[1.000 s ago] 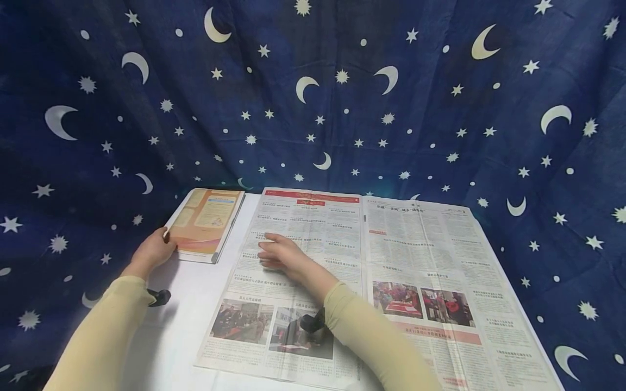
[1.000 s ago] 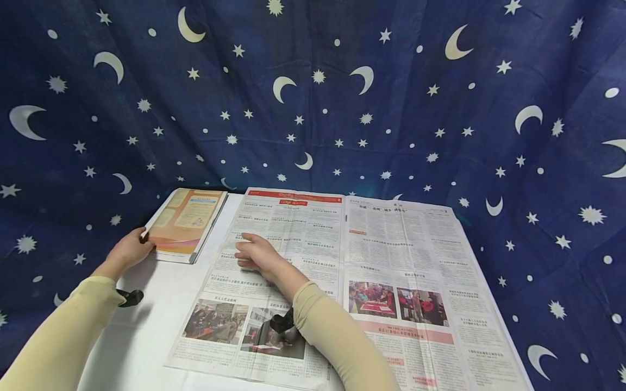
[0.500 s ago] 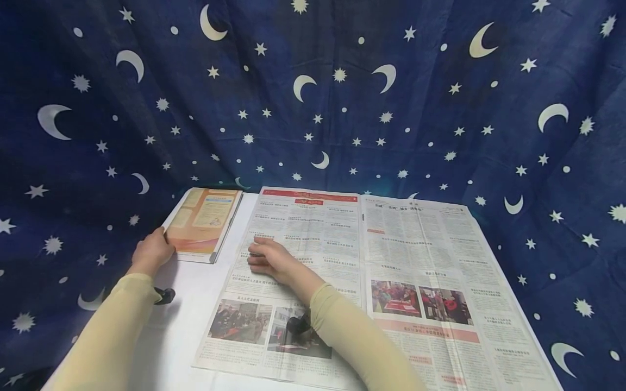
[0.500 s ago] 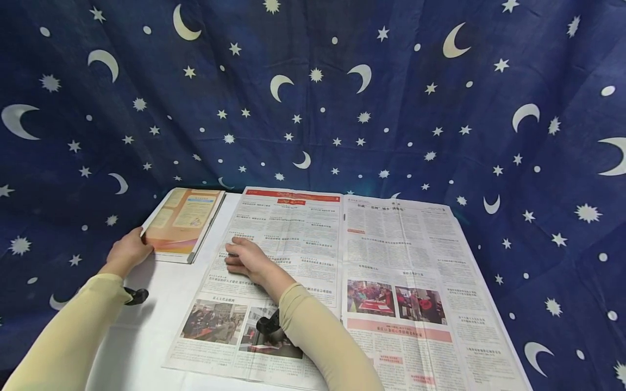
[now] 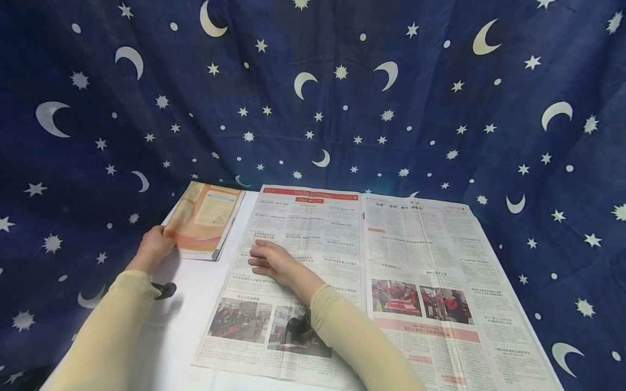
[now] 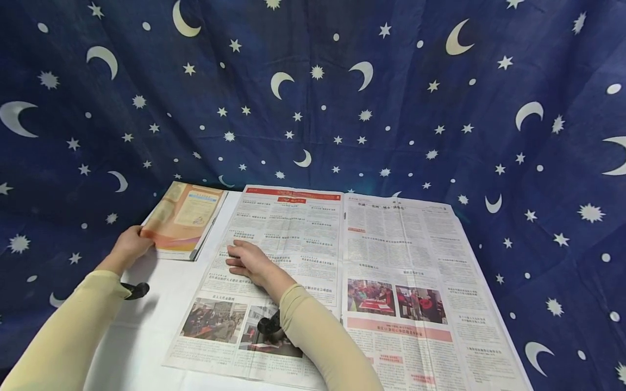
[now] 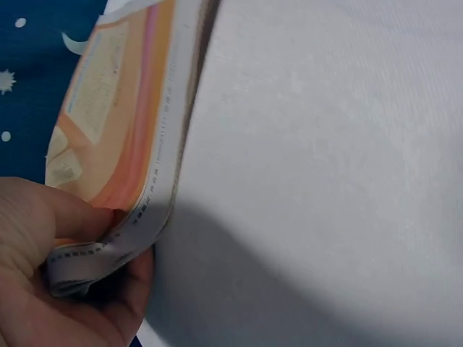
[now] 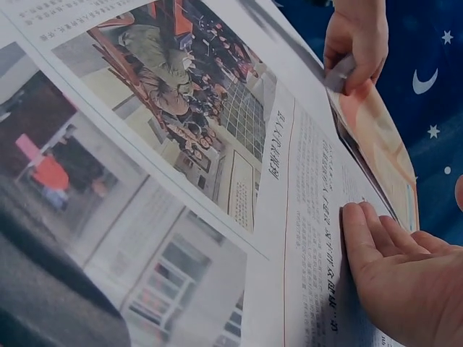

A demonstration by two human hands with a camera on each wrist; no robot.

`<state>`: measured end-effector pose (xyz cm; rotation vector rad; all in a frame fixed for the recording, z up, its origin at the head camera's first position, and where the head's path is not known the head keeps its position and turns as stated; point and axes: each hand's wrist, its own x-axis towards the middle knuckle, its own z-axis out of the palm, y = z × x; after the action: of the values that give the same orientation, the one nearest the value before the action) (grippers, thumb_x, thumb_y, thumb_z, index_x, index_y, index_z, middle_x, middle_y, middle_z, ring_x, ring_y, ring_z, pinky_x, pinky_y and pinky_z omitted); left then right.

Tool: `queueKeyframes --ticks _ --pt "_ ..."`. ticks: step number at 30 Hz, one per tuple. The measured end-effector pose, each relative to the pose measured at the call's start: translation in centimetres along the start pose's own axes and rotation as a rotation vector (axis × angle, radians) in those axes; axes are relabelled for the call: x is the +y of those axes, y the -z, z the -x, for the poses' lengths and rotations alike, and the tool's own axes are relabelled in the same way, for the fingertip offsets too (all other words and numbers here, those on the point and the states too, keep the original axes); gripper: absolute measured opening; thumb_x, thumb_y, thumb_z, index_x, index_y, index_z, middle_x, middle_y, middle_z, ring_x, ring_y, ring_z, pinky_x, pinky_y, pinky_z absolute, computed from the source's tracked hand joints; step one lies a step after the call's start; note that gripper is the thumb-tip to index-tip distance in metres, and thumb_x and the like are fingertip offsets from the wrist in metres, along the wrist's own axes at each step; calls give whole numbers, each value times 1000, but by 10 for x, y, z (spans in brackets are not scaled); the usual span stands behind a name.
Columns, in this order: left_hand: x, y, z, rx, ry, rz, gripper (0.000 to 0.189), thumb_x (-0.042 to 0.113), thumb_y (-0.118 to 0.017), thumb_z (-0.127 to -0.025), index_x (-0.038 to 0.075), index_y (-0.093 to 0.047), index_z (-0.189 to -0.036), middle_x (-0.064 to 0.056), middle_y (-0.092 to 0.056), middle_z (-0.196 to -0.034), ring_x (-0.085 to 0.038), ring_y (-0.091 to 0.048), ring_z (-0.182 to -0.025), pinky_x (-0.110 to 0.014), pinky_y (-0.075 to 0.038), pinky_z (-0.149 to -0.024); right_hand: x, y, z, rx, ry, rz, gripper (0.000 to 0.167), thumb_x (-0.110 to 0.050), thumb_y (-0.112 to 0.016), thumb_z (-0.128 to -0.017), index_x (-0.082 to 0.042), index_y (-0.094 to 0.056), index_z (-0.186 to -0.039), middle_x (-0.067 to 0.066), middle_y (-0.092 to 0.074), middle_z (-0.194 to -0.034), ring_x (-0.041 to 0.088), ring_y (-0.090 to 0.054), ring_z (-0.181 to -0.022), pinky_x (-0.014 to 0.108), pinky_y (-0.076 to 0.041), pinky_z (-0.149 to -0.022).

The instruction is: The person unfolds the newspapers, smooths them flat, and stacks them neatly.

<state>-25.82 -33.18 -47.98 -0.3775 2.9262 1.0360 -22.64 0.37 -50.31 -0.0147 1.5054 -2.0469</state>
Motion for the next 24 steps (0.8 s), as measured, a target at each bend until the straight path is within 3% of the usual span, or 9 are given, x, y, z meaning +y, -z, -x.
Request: queueKeyframes --ticks 5,9,13,18,21,24 --pt "1 -1 -2 -52 27 209 49 6 -42 -100 -19 -35 -141 -32 -50 -116 -29 -54 -87 -31 -52 -62 1 2 -1 -11 6 -6 69 -26 -63 -100 -3 -34 -159 19 -54 -145 32 -60 -126 42 -52 -103" --pt "5 2 1 -86 43 396 55 4 -38 -104 -15 -22 -154 -39 -45 -134 -16 -61 -87 -29 -61 -67 0 2 0 -15 10 -9 68 -24 -62 -101 -2 -33 -159 21 -52 -146 34 -59 -127 43 -51 -104" --pt "13 6 4 -91 32 533 58 4 -37 -108 -8 -14 -159 -39 -45 -137 -3 -65 -76 -31 -62 -71 -2 2 0 -1 10 -18 66 -23 -62 -101 -2 -35 -158 21 -53 -145 35 -59 -126 44 -52 -103" --pt "30 9 8 -128 -8 694 61 8 -43 -109 -3 -13 -161 -20 -55 -121 -2 -67 -78 -29 -62 -72 -9 4 0 2 19 -43 71 -32 -64 -100 -1 -35 -157 24 -50 -148 39 -57 -129 46 -50 -105" --pt "43 6 13 -177 -43 816 63 5 -46 -108 -4 -13 -161 -4 -63 -103 -5 -69 -79 -28 -62 -70 -15 6 0 -14 39 -59 76 -38 -63 -101 1 -31 -158 26 -45 -152 42 -53 -133 49 -47 -108" --pt "57 1 21 -235 -85 888 63 3 -45 -108 -4 -11 -160 3 -65 -93 -7 -70 -78 -27 -62 -68 -23 8 0 -9 68 -73 78 -41 -61 -102 2 -29 -158 27 -42 -153 41 -53 -132 50 -47 -108"
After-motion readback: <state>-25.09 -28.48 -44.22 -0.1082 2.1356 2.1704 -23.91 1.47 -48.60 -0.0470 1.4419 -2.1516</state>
